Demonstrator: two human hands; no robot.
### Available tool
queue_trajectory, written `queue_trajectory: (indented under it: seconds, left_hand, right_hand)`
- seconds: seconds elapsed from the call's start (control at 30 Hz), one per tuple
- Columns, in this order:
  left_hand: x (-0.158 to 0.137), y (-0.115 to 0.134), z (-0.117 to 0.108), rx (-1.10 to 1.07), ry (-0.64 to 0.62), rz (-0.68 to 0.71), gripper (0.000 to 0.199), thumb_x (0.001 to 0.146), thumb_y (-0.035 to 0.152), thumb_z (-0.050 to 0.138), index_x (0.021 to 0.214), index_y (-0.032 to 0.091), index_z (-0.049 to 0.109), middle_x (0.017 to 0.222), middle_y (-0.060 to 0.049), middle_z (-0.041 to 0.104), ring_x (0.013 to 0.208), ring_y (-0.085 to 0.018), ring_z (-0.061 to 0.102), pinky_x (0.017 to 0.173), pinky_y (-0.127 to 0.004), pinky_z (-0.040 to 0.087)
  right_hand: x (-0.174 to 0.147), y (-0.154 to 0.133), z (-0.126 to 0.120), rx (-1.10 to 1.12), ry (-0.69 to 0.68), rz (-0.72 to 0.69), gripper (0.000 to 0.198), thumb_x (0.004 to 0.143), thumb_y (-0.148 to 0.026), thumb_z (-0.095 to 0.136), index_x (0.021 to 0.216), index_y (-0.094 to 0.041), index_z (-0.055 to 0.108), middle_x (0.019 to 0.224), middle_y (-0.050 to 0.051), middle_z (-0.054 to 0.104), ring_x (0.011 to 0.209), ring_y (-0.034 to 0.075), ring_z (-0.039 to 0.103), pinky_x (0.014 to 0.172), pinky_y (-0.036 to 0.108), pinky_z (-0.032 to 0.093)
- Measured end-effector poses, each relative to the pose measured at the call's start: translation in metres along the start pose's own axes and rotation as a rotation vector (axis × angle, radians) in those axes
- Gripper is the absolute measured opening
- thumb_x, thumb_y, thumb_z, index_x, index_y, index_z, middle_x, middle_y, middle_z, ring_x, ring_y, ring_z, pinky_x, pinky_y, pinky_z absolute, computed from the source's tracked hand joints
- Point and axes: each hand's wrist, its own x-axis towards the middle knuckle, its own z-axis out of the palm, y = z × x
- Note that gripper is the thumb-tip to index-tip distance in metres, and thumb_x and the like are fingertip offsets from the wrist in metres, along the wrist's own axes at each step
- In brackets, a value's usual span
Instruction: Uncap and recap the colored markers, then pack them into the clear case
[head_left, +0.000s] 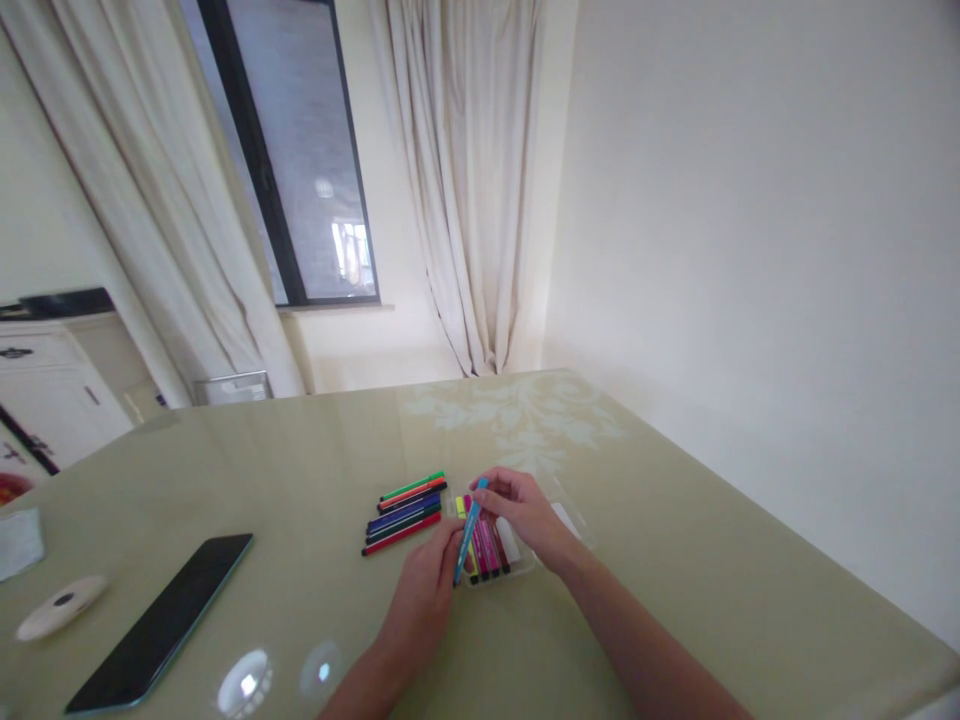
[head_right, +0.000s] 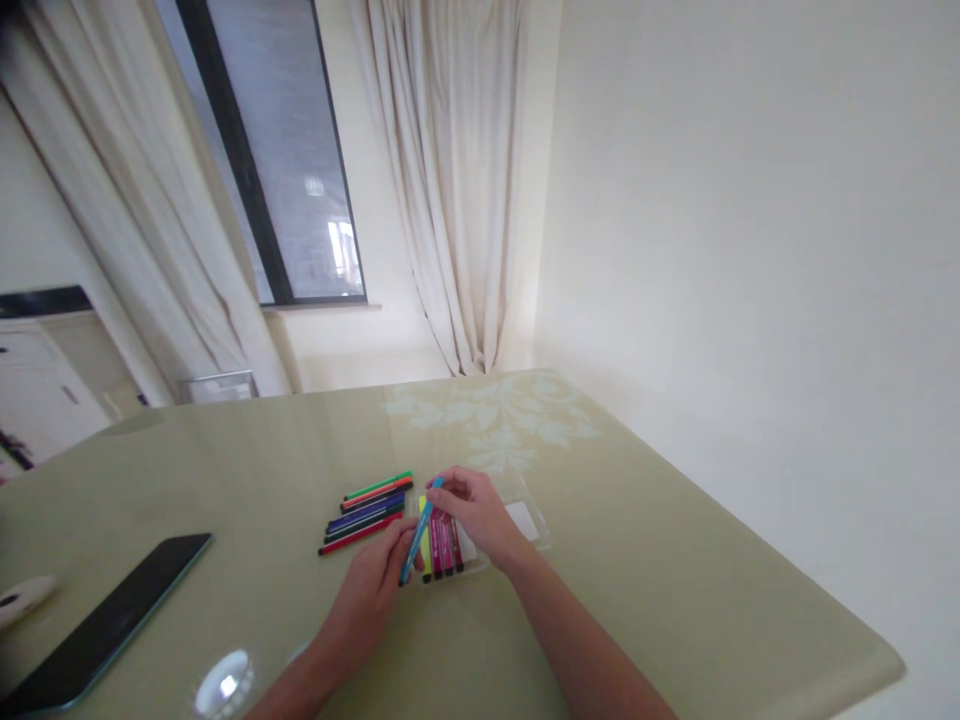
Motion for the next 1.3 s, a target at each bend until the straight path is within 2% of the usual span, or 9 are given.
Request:
queue_trajectory:
  seconds: [0.1,0.2,0.3,0.4,0.5,0.73,0.97,1.17,1.3]
  left_hand:
    - [-0.002,-0.003,0.0,0.082,-0.027,0.083,0.04,0.108,0.039,0.034,0.124,0.023,0.067,0.113,-0.009,0.074,0.101,-0.023,0.068,0.091,-0.034,0.053]
    - [-0.006,-0.006,0.002,0.305,-0.112,0.236,0.04,0.107,0.032,0.038,0.142,0.027,0.056,0.139,-0.008,0.065,0.126,-0.024,0.059,0.11,-0.042,0.045]
    - [-0.009,-0.006,0.006,0.515,-0.265,0.391,0.052,0.104,0.028,0.048,0.155,0.036,0.04,0.157,-0.001,0.05,0.142,-0.024,0.046,0.119,-0.046,0.035]
    - [-0.009,-0.005,0.011,0.612,-0.304,0.403,0.054,0.102,0.023,0.052,0.152,0.037,0.044,0.155,0.001,0.053,0.138,-0.023,0.049,0.117,-0.046,0.037]
    - [-0.009,-0.005,0.014,0.655,-0.273,0.352,0.053,0.099,0.014,0.052,0.149,0.033,0.049,0.149,-0.001,0.058,0.133,-0.024,0.052,0.114,-0.044,0.038]
    - [-0.012,-0.014,0.014,0.72,-0.311,0.395,0.075,0.089,0.003,0.05,0.153,0.042,0.042,0.153,-0.001,0.053,0.137,-0.026,0.047,0.116,-0.046,0.034]
    - [-0.011,-0.017,0.018,0.706,-0.305,0.383,0.07,0.088,0.006,0.051,0.148,0.041,0.05,0.152,-0.002,0.054,0.137,-0.026,0.047,0.115,-0.046,0.035]
    - [-0.012,-0.012,0.018,0.645,-0.281,0.391,0.061,0.092,0.011,0.054,0.145,0.041,0.052,0.149,-0.001,0.056,0.134,-0.027,0.05,0.113,-0.048,0.038]
    - [-0.003,-0.009,0.001,0.578,-0.187,0.355,0.038,0.103,0.023,0.046,0.138,0.029,0.058,0.136,-0.006,0.064,0.123,-0.024,0.057,0.107,-0.041,0.044]
  right_hand:
    - [0.005,0.002,-0.012,-0.029,0.056,0.009,0.044,0.078,-0.053,0.08,0.102,-0.017,0.076,0.077,0.001,0.07,0.068,0.014,0.06,0.066,0.028,0.048]
    - [0.011,0.002,-0.037,-0.108,0.143,0.003,0.046,0.079,-0.054,0.076,0.106,-0.017,0.076,0.076,0.0,0.069,0.068,0.014,0.06,0.067,0.028,0.049]
    - [0.014,0.003,-0.062,-0.221,0.139,0.052,0.038,0.076,-0.05,0.076,0.092,-0.016,0.078,0.069,-0.001,0.066,0.065,0.014,0.059,0.064,0.028,0.049]
    - [0.015,0.01,-0.07,-0.279,0.117,0.122,0.032,0.074,-0.044,0.076,0.089,-0.016,0.076,0.065,-0.001,0.066,0.06,0.014,0.06,0.063,0.028,0.051]
    - [0.014,0.021,-0.059,-0.309,0.107,0.153,0.029,0.075,-0.036,0.075,0.096,-0.016,0.074,0.065,-0.001,0.069,0.057,0.015,0.062,0.061,0.029,0.053]
    - [0.012,0.025,-0.033,-0.604,0.164,0.025,0.016,0.082,-0.022,0.068,0.095,-0.017,0.075,0.077,0.004,0.076,0.07,0.018,0.069,0.069,0.028,0.053]
    - [0.007,0.016,-0.032,-1.055,0.142,-0.032,0.011,0.082,-0.018,0.073,0.092,-0.018,0.077,0.091,0.006,0.072,0.084,0.019,0.066,0.08,0.029,0.048]
    - [0.003,0.01,-0.03,-1.108,0.103,-0.01,0.007,0.085,-0.016,0.071,0.091,-0.017,0.074,0.093,0.006,0.069,0.09,0.019,0.064,0.084,0.029,0.045]
    - [0.001,0.008,-0.032,-1.096,0.07,-0.009,0.01,0.089,-0.017,0.067,0.095,-0.018,0.075,0.095,0.006,0.07,0.089,0.019,0.064,0.084,0.028,0.045]
